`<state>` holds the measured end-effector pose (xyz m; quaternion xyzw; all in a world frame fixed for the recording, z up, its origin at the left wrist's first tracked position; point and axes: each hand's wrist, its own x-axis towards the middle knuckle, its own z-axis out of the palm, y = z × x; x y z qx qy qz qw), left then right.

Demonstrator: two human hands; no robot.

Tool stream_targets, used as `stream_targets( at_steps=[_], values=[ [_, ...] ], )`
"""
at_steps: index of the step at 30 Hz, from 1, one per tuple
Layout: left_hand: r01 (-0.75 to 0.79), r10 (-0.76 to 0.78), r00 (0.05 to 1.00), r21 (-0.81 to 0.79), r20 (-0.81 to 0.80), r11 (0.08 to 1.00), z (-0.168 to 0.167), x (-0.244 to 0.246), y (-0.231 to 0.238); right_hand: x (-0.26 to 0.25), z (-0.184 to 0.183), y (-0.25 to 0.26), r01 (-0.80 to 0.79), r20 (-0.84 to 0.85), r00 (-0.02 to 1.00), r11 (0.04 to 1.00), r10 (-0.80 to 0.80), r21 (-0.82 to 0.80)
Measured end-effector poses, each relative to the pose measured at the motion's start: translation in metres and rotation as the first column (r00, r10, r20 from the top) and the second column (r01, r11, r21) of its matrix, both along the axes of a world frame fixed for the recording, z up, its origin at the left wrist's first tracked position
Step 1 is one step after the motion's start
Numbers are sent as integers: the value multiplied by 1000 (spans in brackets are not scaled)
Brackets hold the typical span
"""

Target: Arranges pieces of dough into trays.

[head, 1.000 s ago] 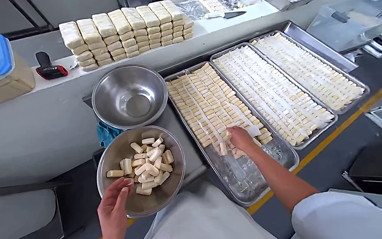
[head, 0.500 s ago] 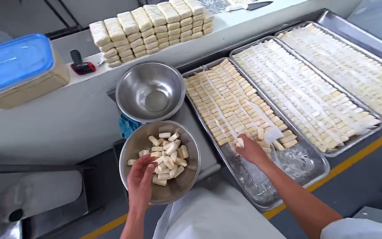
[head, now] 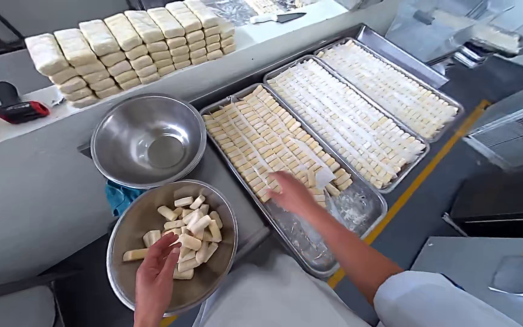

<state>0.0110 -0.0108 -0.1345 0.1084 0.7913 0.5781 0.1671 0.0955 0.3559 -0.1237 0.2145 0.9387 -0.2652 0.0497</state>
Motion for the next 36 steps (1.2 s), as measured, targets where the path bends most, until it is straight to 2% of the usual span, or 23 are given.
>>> stream_targets(
  at_steps=[2, 4, 7, 12, 14, 17, 20, 21, 23, 26, 28, 30, 31, 33, 34, 36],
  values=[
    [2, -2, 1000, -2, 11, 1000, -2, 2, 1, 23, -19, 65, 154, 45, 986, 982, -160, 113],
    [12, -12, 1000, -7, 17, 1000, -4, 4, 3, 46, -41, 106, 272, 163, 941, 950, -296, 156],
    [42, -42, 999, -28, 11, 999, -1, 2, 9, 72, -57, 117, 393, 268, 870, 911, -413, 127],
    [41, -41, 999, -25, 3, 999, 3, -1, 18, 93, -66, 111, 574, 148, 814, 816, -561, -63],
    [63, -63, 998, -31, 11, 998, 1, 1, 21, 82, -63, 105, 541, 96, 838, 841, -538, -7],
    [83, -82, 996, -31, 14, 996, 1, 2, 25, 58, -77, 100, 350, 81, 929, 929, -360, 121],
    [93, -93, 996, -44, -7, 995, 3, 2, 26, 48, -86, 109, 235, 109, 962, 964, -249, 125],
    [94, -94, 995, -40, -13, 995, 3, 2, 25, 49, -81, 113, 244, 69, 966, 967, -248, 66],
    [80, -80, 997, -5, -2, 997, 3, 2, 23, 57, -61, 117, 294, -49, 951, 943, -305, -157],
    [11, -36, 985, 146, 166, 989, 5, 7, 21, 54, -16, 81, 279, -106, 920, 819, -378, -502],
    [-32, -71, 939, 291, 336, 956, 8, 12, 25, 39, 13, 21, 165, -128, 937, 731, -327, -662],
    [-44, -159, 871, 396, 466, 917, 8, 18, 35, 25, 32, -32, -33, -170, 976, 690, -132, -723],
    [-46, -190, 839, 414, 510, 909, 9, 21, 39, 20, 36, -47, -97, -159, 987, 726, -18, -681],
    [-97, -144, 804, 365, 577, 926, 9, 23, 40, 18, 30, -45, -118, -84, 992, 885, 90, -450],
    [-156, -70, 800, 319, 595, 935, 8, 22, 37, 23, 19, -31, -79, -33, 997, 954, 72, -291],
    [-277, 93, 817, 247, 569, 929, 5, 16, 23, 45, -6, 9, 78, 70, 995, 996, -75, -44]
  ],
)
